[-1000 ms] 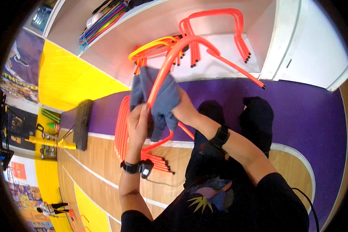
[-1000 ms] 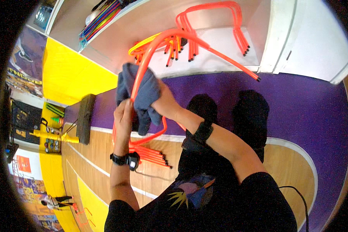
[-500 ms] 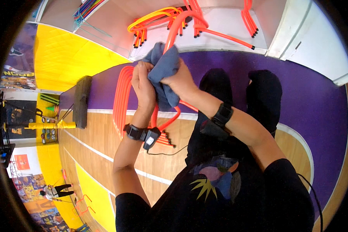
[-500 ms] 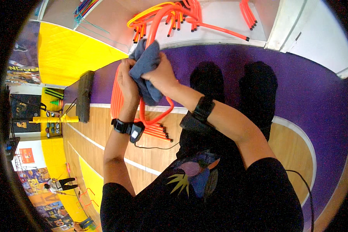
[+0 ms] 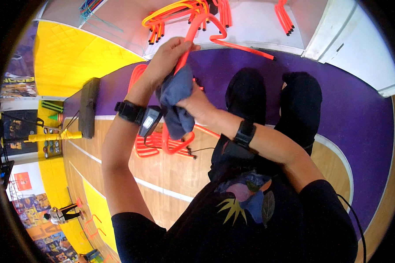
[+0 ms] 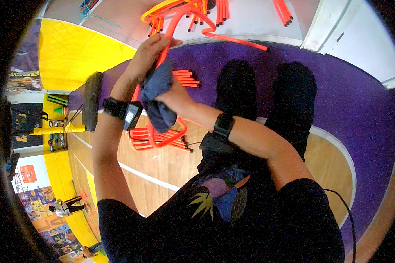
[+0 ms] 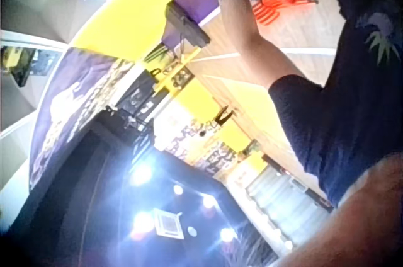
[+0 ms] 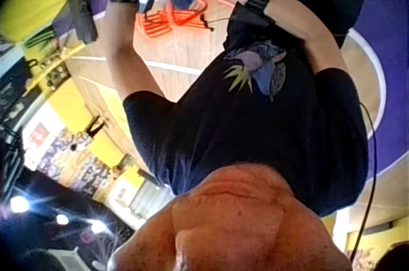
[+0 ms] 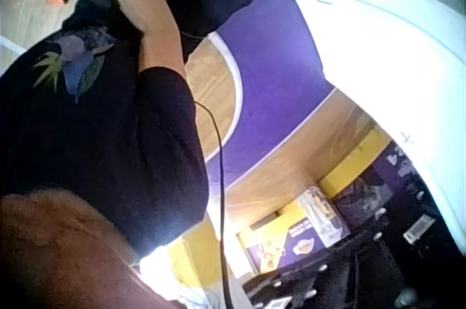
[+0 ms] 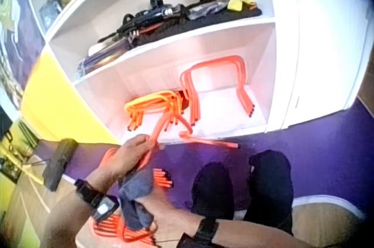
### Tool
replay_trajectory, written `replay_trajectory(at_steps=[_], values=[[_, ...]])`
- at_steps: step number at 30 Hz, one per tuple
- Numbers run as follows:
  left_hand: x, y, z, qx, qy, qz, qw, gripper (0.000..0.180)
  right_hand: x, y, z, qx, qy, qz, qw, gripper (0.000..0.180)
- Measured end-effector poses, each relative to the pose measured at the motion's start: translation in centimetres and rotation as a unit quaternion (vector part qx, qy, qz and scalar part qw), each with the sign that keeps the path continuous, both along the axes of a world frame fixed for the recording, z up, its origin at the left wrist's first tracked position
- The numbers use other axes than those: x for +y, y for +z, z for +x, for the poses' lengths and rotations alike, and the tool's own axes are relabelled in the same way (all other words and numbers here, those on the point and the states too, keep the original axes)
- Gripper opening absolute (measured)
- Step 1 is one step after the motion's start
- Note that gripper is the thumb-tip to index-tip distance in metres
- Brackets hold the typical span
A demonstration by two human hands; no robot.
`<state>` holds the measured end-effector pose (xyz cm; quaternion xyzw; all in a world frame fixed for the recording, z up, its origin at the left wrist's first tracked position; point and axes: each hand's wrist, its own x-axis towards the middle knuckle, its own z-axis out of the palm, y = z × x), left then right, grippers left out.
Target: The person cleans orange hurdles with a cloth by hand and places them back into a storage shelf.
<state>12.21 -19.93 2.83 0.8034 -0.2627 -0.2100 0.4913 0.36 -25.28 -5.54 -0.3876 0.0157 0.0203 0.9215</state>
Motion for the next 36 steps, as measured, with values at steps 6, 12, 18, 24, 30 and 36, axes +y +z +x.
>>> replay_trajectory(at_steps=[6,12,18,24,30,36], values=[[-1.9,2.2,2.3,0.093,0.081,-0.104,0.987,0.028,5.0,-2.3,-4.3,-0.063,0.096,-0.084,0.99,0.081],[0.9,4.3,6.3,0.108,0.099,-0.142,0.979,0.029,3.7,-1.2,-4.6,-0.24,0.051,-0.291,0.925,0.065],[3.3,5.7,3.4,0.144,0.149,-0.133,0.969,0.026,3.2,-0.4,-3.5,-0.276,0.025,-0.284,0.918,0.046],[6.9,4.2,-6.9,0.146,0.182,-0.095,0.968,0.025,2.2,1.5,-1.4,-0.338,0.006,-0.304,0.891,0.036],[6.3,10.4,-10.2,0.168,0.19,-0.103,0.962,0.025,4.4,0.4,-1.6,-0.383,0.014,-0.382,0.841,0.03],[5.9,13.5,-13.3,0.137,0.181,-0.073,0.971,0.029,6.5,-5.2,0.5,-0.397,-0.098,-0.381,0.829,0.024]])
